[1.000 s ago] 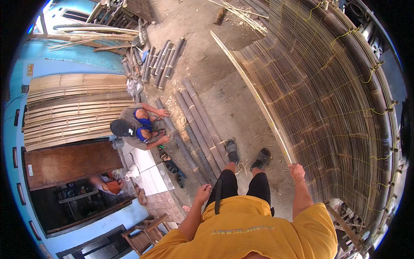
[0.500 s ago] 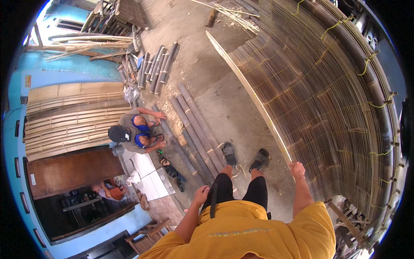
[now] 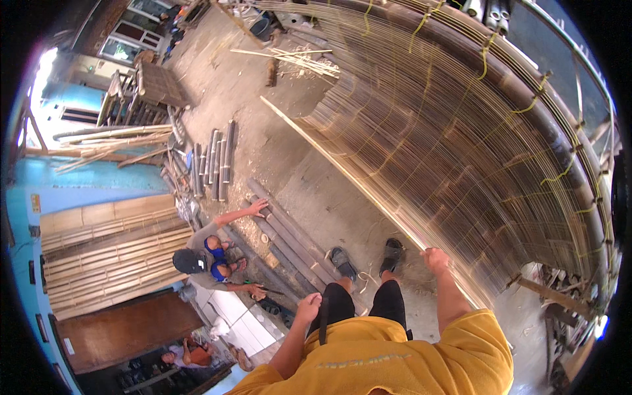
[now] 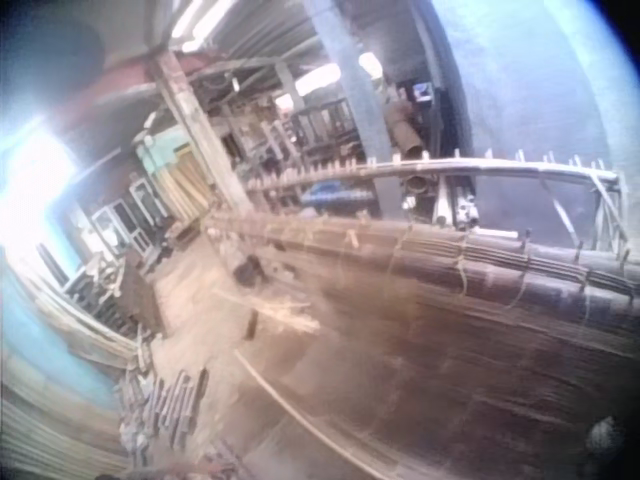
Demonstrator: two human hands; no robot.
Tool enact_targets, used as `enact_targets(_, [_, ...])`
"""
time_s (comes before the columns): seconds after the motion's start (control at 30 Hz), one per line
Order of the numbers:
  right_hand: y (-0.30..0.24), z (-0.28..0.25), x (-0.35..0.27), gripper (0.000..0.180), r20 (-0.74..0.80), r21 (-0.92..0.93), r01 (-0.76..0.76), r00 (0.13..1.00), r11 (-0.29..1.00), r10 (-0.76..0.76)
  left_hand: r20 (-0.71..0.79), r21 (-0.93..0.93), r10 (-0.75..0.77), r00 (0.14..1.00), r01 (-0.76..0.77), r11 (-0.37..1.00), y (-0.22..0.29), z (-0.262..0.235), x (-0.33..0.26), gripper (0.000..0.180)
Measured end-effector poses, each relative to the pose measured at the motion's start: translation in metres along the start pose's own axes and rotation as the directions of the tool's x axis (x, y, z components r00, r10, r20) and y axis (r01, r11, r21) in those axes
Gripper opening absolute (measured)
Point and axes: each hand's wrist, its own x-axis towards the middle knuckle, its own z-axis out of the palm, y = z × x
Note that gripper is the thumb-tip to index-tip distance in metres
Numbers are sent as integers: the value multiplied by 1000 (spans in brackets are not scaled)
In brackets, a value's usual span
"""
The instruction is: The person weaves thin bamboo strips through a curved bamboo frame using yellow string to secure the weave. They repeatedly tie knots and adjust the strips along the frame, then lift the completed woven section to inspect it.
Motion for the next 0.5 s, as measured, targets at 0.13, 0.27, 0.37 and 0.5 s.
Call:
enact_targets(0.13, [-18,1,-11,39,61,25,-29,998,999,27,47,93,20,999,-24,995,20,3,0,36])
enact_targets(0.27, [-56,20,-41,43,101,-5,-35,994,999,36,90,62,39,995,-45,997,11,-6,9,34])
enact_targets(0.37, [-77,38,-59,42,134,-2,-7,991,1000,7,139,108,46,989,-61,992,3,-21,19,35])
enact_targets(0.5, [-97,75,-70,41,131,6,-45,990,999,43,148,121,22,989,-40,992,-6,-37,20,33])
